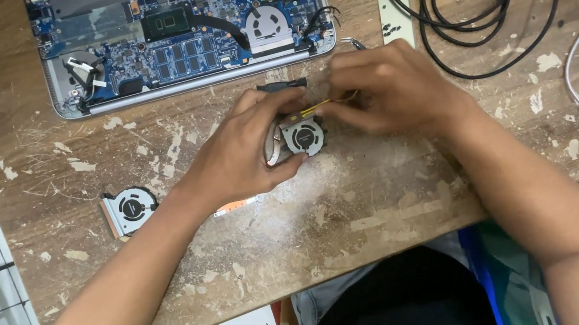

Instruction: The person is inspecting and cleaning laptop cooling fan components using a small screwdriver on a repair bench.

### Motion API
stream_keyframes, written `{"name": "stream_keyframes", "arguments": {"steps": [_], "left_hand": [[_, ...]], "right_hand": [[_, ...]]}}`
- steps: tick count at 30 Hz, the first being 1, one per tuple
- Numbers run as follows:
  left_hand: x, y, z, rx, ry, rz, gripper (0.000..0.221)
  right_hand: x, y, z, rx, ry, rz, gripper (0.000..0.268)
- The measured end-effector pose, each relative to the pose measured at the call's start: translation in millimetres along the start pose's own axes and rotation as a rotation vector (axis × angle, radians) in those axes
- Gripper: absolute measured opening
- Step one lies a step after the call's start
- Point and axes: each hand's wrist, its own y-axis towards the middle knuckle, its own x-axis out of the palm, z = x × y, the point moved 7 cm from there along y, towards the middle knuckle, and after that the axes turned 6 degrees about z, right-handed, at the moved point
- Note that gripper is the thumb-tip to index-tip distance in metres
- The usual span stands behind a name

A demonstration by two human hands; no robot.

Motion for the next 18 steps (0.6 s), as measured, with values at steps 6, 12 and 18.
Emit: {"name": "stream_keyframes", "arguments": {"steps": [6, 12, 18], "left_hand": [[-0.5, 2.5, 1.4, -0.007, -0.013, -0.011, 0.078], [-4.1, 6.1, 6.7, -0.026, -0.017, -0.042, 0.078], [-2.0, 6.3, 6.0, -0.011, -0.02, -0.032, 0.078]], "right_hand": [[-3.3, -27.1, 40.5, 0.101, -0.088, 0.013, 0.021], [0.2, -28.9, 42.9, 0.103, -0.139, -0.028, 0.025], [-2.0, -18.6, 38.2, 0.162, -0.028, -0.08, 0.022]]}}
